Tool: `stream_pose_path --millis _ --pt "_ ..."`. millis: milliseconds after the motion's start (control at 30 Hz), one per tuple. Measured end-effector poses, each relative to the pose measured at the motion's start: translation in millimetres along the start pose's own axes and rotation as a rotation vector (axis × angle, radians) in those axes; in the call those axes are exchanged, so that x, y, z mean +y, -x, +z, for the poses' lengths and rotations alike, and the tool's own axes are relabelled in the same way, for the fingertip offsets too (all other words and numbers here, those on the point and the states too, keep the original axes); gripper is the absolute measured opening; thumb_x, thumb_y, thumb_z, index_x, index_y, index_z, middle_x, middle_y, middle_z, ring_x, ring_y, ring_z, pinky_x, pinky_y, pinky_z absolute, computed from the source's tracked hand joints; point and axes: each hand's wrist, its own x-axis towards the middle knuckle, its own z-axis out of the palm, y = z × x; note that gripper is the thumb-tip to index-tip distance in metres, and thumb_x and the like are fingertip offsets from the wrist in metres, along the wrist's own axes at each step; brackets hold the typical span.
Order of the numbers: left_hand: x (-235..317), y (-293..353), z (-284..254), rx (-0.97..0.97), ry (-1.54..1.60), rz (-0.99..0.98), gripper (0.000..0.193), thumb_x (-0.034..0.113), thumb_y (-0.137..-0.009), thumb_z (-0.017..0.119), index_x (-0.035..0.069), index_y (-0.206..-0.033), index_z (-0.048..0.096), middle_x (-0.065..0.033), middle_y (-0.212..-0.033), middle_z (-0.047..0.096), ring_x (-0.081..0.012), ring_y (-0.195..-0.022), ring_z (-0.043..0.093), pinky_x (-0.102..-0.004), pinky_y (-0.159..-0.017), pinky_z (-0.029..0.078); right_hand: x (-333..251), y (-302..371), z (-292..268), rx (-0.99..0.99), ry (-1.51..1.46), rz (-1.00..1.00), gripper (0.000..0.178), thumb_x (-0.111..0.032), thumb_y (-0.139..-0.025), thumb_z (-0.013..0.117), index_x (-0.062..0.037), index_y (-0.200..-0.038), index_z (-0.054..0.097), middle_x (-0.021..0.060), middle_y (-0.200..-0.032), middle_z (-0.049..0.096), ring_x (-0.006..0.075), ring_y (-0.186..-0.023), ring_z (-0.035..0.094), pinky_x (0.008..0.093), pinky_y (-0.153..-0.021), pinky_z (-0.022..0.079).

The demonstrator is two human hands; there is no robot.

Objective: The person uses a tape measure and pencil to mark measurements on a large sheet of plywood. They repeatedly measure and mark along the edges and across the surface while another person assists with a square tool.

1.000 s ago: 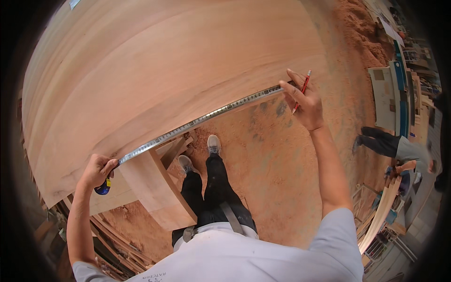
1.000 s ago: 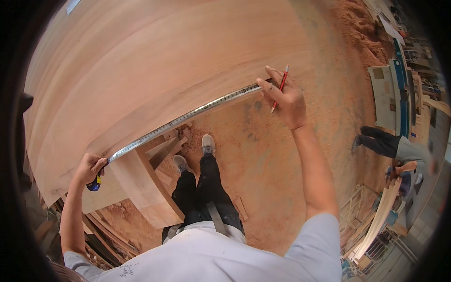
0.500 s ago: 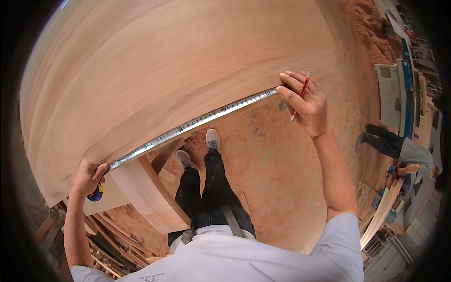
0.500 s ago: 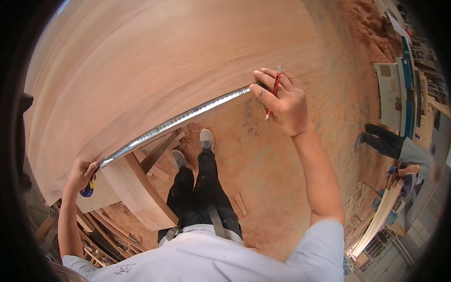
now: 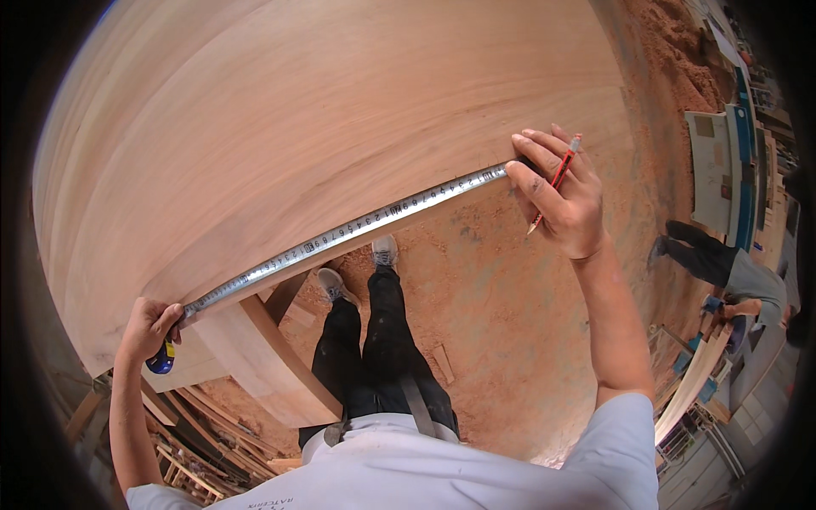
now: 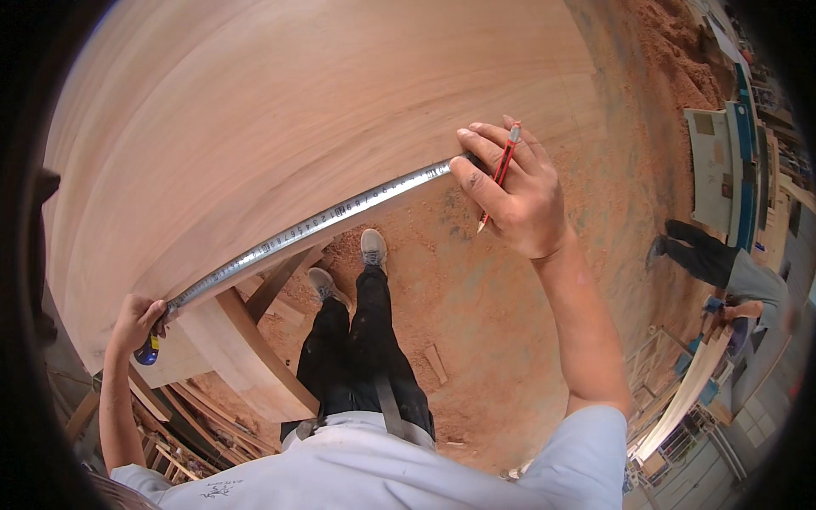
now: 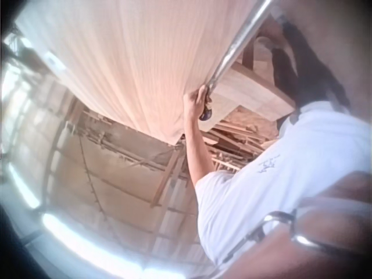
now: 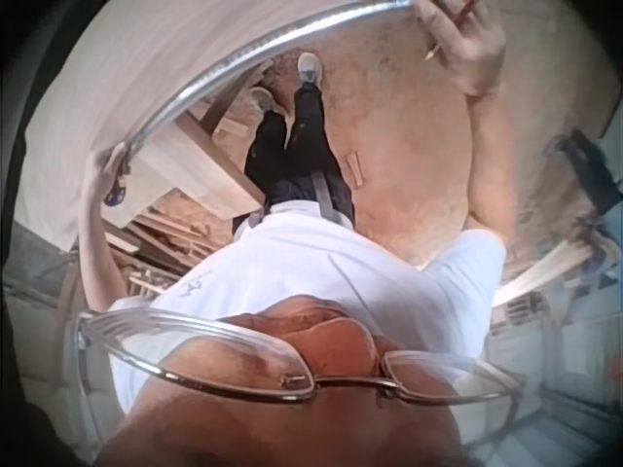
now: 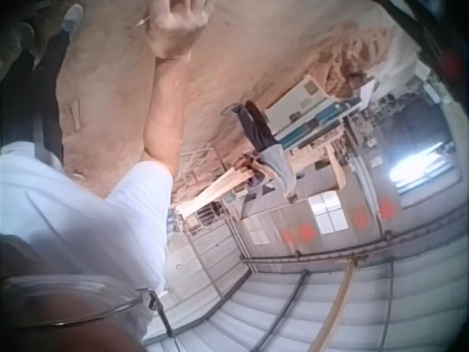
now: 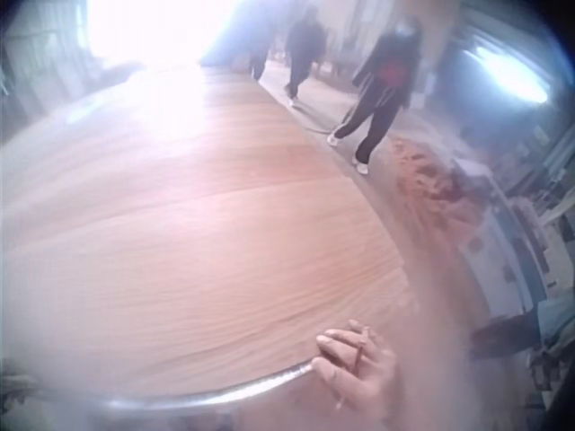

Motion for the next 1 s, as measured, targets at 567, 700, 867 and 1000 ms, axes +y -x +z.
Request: stream_pose_path --millis 567,700,867,1000 --pt "12 -7 -5 -0.063 0.046 -0.106 0.055 0.034 -0.103 0.065 -0.002 -0.061 0.060 -0.0049 -0.053 0.058 -0.0155 -0.049 0.065 -0.0291 -0.046 0.049 2 -6 -5 -0.017 -0.053 -0.007 0.024 -0.010 -0.070 0.079 -0.0097 -0.093 0.073 0.0112 -0.112 0.073 0.0313 -0.108 0.070 0.0504 -0.097 0.057" --pt "16 -7 -5 -0.063 0.051 -0.112 0.056 0.034 -0.103 0.065 -0.001 -0.060 0.058 -0.0052 -0.052 0.057 -0.0163 -0.049 0.066 -0.0293 -0.046 0.050 2 -8 -6 -0.037 -0.025 -0.046 0.017 -0.013 -0.077 0.075 -0.0108 -0.093 0.074 0.0109 -0.112 0.074 0.0301 -0.108 0.071 0.0474 -0.096 0.058" --pt "16 -7 -6 -0.075 0.064 -0.115 0.056 0.034 -0.102 0.066 -0.001 -0.060 0.059 -0.0053 -0.053 0.058 -0.0171 -0.050 0.066 -0.0291 -0.047 0.050 2 -7 -5 -0.042 -0.006 -0.053 0.014 -0.013 -0.080 0.073 -0.0110 -0.094 0.074 0.0106 -0.112 0.074 0.0294 -0.107 0.071 0.0461 -0.096 0.058" --pt "15 -8 -7 -0.087 0.063 -0.120 0.055 0.036 -0.101 0.067 -0.002 -0.061 0.060 -0.0056 -0.053 0.059 -0.0173 -0.050 0.067 -0.0286 -0.047 0.051 3 -5 -3 -0.029 -0.012 -0.049 0.015 -0.015 -0.080 0.073 -0.0116 -0.095 0.074 0.0105 -0.112 0.075 0.0294 -0.108 0.071 0.0460 -0.096 0.058"
